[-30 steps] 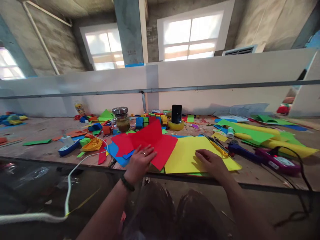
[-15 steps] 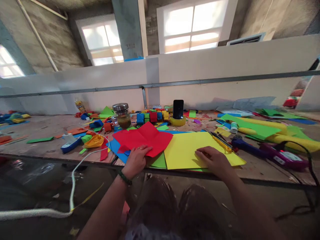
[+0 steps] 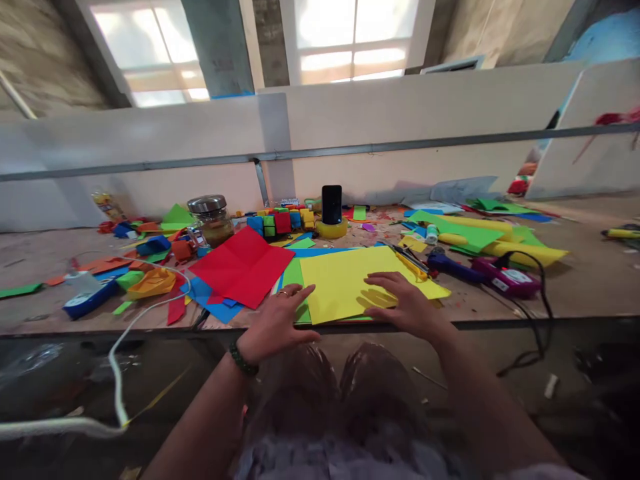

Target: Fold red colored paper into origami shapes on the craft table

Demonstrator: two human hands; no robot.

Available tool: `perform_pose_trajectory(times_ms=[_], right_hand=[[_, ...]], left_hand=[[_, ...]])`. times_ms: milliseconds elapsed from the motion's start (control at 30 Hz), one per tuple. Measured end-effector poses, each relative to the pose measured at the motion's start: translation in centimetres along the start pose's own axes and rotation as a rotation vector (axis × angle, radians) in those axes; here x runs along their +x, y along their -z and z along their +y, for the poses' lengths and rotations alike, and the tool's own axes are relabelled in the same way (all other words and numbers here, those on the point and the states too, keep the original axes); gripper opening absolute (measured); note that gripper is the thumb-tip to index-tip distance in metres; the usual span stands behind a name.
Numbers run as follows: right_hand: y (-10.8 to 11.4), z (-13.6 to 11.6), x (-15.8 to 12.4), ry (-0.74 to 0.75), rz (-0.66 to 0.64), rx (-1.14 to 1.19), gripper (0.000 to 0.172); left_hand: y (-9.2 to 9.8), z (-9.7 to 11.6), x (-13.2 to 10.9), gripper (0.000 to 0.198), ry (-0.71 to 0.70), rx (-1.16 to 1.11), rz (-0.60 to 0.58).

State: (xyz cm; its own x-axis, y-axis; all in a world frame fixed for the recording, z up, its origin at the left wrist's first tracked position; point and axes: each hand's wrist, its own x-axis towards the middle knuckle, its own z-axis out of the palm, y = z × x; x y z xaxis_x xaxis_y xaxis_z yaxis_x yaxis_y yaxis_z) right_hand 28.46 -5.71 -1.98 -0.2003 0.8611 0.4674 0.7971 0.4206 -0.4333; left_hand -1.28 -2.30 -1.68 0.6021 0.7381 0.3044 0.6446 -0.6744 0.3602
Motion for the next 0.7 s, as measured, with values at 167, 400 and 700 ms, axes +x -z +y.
perform_pose_trajectory(times_ms=[167,400,700], right_hand=[[1.5,0.2,-2.6,-0.126,0.317,0.044,0.029],[1.6,-1.0,-5.2,-0.147,0.296,-0.026,0.024],[1.1,-0.8,-4.2,-0.051,0.249,-0.227,0.026]], left_hand=[[-1.3,0.7,0.8,0.036,-0.049,-0.052,-0.055],[0.2,-0.1,2.3,0.044,0.093,-0.413,-0.085],[0.2,-1.0,3.4,0.048,0.196,-0.428,0.039]])
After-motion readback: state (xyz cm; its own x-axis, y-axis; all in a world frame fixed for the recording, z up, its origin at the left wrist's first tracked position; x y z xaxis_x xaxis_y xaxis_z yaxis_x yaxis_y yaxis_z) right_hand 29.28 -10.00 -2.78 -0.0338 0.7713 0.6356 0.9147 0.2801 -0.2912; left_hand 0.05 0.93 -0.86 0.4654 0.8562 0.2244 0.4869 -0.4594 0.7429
